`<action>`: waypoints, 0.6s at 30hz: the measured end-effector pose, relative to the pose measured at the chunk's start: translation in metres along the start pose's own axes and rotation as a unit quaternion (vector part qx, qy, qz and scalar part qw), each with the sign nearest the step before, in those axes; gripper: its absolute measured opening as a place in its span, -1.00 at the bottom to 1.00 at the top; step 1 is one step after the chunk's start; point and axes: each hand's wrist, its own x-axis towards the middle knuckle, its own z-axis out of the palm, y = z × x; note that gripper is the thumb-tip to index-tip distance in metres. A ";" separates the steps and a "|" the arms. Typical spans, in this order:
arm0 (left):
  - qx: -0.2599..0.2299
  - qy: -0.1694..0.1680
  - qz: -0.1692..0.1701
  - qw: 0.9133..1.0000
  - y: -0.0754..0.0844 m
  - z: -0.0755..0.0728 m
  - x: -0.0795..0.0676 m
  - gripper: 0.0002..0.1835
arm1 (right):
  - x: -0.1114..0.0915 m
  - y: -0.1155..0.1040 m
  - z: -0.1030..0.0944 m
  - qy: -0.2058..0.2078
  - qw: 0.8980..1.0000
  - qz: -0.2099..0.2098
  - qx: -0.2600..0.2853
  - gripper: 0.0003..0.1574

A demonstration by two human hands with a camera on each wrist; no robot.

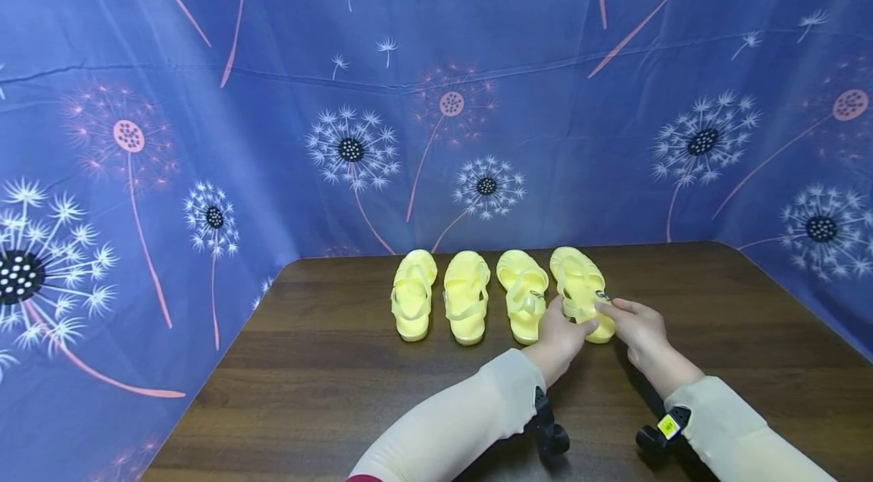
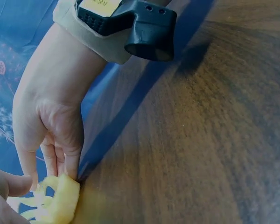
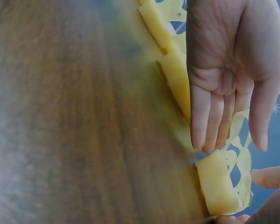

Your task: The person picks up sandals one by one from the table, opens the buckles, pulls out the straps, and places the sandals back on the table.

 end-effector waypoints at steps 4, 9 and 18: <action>0.029 -0.002 0.009 1.000 0.006 -0.005 -0.002 -0.28 | 0.001 -0.003 -0.002 0.006 1.000 -0.009 0.010 -0.03; 0.037 -0.011 0.007 0.999 0.015 -0.017 0.001 -0.28 | 0.003 -0.012 0.001 0.014 0.999 -0.037 0.014 -0.05; -0.052 -0.095 -0.004 0.994 0.039 -0.041 0.003 -0.33 | 0.005 -0.029 -0.004 0.018 0.996 -0.082 -0.003 -0.05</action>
